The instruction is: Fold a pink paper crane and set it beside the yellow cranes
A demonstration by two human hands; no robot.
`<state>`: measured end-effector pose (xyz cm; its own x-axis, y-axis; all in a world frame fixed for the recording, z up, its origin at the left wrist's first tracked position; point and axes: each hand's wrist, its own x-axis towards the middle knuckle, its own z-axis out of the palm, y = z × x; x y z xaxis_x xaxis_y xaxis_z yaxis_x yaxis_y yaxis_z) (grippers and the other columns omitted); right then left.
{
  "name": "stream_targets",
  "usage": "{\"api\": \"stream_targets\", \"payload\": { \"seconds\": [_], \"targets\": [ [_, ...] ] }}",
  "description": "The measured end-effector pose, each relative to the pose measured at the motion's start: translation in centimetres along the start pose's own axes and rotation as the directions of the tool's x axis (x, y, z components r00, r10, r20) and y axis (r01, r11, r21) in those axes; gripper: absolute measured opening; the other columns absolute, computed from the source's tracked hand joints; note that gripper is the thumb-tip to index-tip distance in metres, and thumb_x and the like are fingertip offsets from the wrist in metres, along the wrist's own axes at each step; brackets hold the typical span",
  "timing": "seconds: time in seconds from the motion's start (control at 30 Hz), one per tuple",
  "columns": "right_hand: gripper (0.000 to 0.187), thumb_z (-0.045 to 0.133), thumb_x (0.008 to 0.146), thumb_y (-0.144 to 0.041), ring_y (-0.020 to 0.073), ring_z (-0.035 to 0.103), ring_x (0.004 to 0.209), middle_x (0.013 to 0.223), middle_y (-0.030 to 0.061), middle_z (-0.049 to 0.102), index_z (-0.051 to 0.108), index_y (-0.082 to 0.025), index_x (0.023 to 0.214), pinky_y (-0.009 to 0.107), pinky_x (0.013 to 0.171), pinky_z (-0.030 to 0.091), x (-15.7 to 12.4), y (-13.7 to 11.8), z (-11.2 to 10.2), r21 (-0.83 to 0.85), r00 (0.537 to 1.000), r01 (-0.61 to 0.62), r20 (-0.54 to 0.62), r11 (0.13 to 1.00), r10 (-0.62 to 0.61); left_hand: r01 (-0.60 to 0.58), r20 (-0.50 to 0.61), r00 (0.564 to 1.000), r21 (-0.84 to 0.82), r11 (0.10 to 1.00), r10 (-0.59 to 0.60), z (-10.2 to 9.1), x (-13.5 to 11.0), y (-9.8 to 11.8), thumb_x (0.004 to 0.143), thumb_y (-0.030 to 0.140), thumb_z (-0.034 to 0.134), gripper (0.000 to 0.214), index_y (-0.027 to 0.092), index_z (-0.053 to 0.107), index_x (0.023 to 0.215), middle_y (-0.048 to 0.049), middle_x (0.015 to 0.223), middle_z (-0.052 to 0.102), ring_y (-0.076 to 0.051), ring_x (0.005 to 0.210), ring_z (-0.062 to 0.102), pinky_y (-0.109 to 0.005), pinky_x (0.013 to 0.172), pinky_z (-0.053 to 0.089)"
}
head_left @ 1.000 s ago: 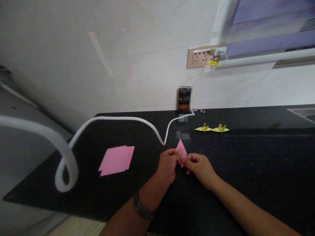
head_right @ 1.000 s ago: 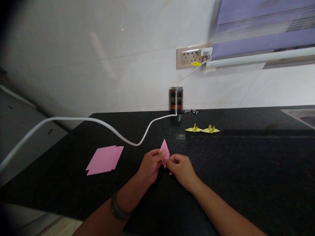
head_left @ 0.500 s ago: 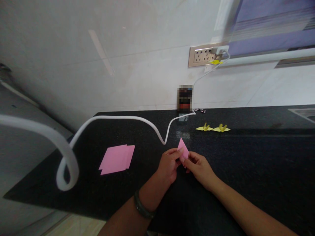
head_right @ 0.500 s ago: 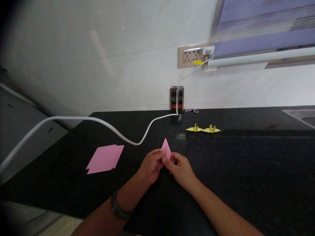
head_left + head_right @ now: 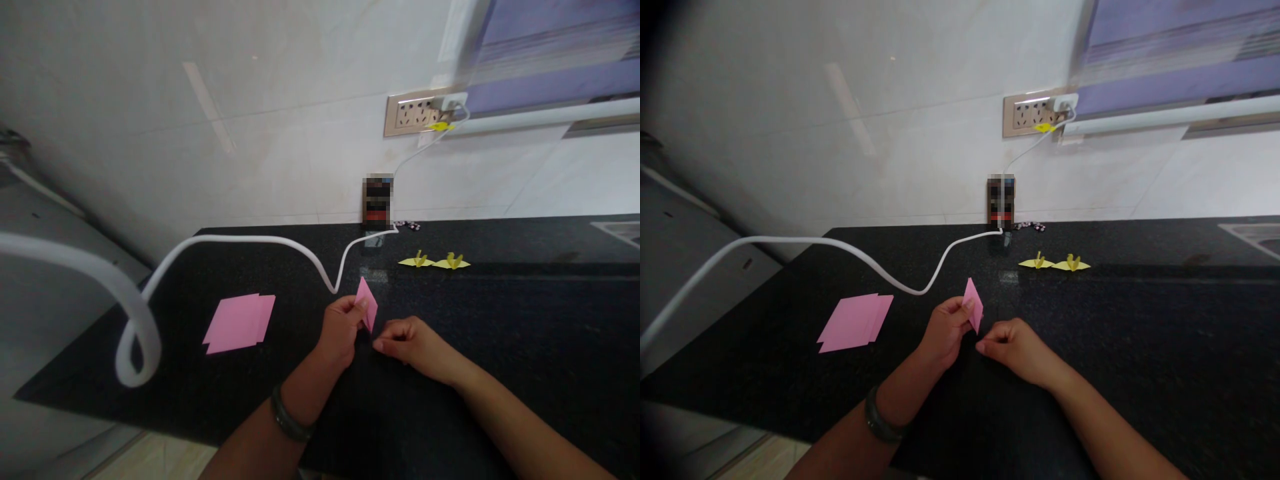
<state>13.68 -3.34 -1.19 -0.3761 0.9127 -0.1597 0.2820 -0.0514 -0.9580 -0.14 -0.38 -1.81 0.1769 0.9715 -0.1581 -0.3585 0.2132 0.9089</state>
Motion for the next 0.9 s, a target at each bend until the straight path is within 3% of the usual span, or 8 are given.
{"api": "stream_targets", "payload": {
  "seconds": [0.07,0.13,0.17,0.43,0.63,0.77,0.9],
  "targets": [
    [0.029,0.052,0.070,-0.040,0.0060,0.035,0.041,0.048,-0.0053,0.040,0.053,-0.015,0.057,0.019,0.039,0.027,-0.1,-0.2,-1.0,0.008,0.988,-0.009,-0.154,1.000,0.010,-0.002,0.033,0.999,0.076,0.997,0.000,-0.1,0.0,-0.1,0.066,0.035,0.057,0.023,0.012,0.057,0.068,0.0001,0.059,0.051,-0.008,0.053,0.047,-0.021,0.052,0.035],
    [0.028,0.050,0.072,-0.041,0.0064,0.038,0.043,0.051,-0.0048,0.042,0.053,-0.016,0.062,0.019,0.041,0.031,-0.1,-0.5,-1.6,0.047,0.944,0.033,-0.330,0.998,-0.016,0.006,0.065,0.998,0.135,0.991,-0.015,-0.1,-0.1,-0.2,0.066,0.037,0.057,0.025,0.012,0.057,0.069,0.0003,0.058,0.051,-0.008,0.052,0.046,-0.021,0.052,0.035],
    [0.026,0.050,0.072,-0.041,0.0065,0.038,0.044,0.053,-0.0045,0.043,0.053,-0.016,0.065,0.019,0.041,0.032,-0.1,-0.6,-1.7,0.053,0.931,0.060,-0.363,0.997,-0.037,0.009,0.075,0.997,0.150,0.989,-0.021,-0.1,-0.2,-0.2,0.066,0.037,0.057,0.025,0.012,0.057,0.069,0.0002,0.058,0.051,-0.008,0.052,0.046,-0.021,0.052,0.035],
    [0.018,0.054,0.070,-0.033,0.0078,0.042,0.048,0.056,-0.0027,0.048,0.054,-0.015,0.065,0.019,0.044,0.035,0.2,-0.3,-0.8,-0.059,0.935,0.118,-0.330,0.991,-0.131,-0.038,0.131,0.991,0.175,0.984,0.015,0.2,-0.7,0.2,0.067,0.033,0.056,0.024,0.011,0.060,0.073,-0.0009,0.061,0.053,-0.009,0.056,0.046,-0.023,0.057,0.037],
    [0.021,0.052,0.071,-0.035,0.0061,0.039,0.043,0.053,-0.0043,0.044,0.052,-0.016,0.063,0.018,0.040,0.033,0.2,-0.4,-0.4,0.058,0.976,0.082,-0.206,0.995,-0.068,-0.061,0.155,0.988,0.214,0.975,0.028,0.1,-0.6,0.6,0.065,0.025,0.059,0.021,0.012,0.060,0.082,-0.0023,0.069,0.057,-0.009,0.060,0.049,-0.022,0.059,0.039],
    [0.022,0.050,0.073,-0.036,0.0059,0.039,0.042,0.054,-0.0044,0.044,0.051,-0.016,0.063,0.019,0.040,0.034,0.2,-0.5,-0.1,0.114,0.965,0.083,-0.256,0.990,-0.051,-0.009,0.150,0.989,0.166,0.986,-0.016,-0.1,-0.5,1.0,0.061,0.026,0.064,0.032,0.013,0.058,0.089,-0.0045,0.078,0.060,-0.011,0.065,0.053,-0.024,0.062,0.041],
    [0.022,0.049,0.074,-0.037,0.0071,0.043,0.045,0.060,-0.0015,0.050,0.054,-0.016,0.069,0.020,0.043,0.036,0.0,-0.4,0.1,0.109,0.943,0.115,-0.325,0.987,-0.074,0.076,0.156,0.983,0.148,0.986,-0.099,-0.2,-0.4,1.3,0.060,0.034,0.063,0.028,0.010,0.059,0.074,-0.0038,0.069,0.057,-0.009,0.059,0.052,-0.024,0.058,0.042]
  ]
}}
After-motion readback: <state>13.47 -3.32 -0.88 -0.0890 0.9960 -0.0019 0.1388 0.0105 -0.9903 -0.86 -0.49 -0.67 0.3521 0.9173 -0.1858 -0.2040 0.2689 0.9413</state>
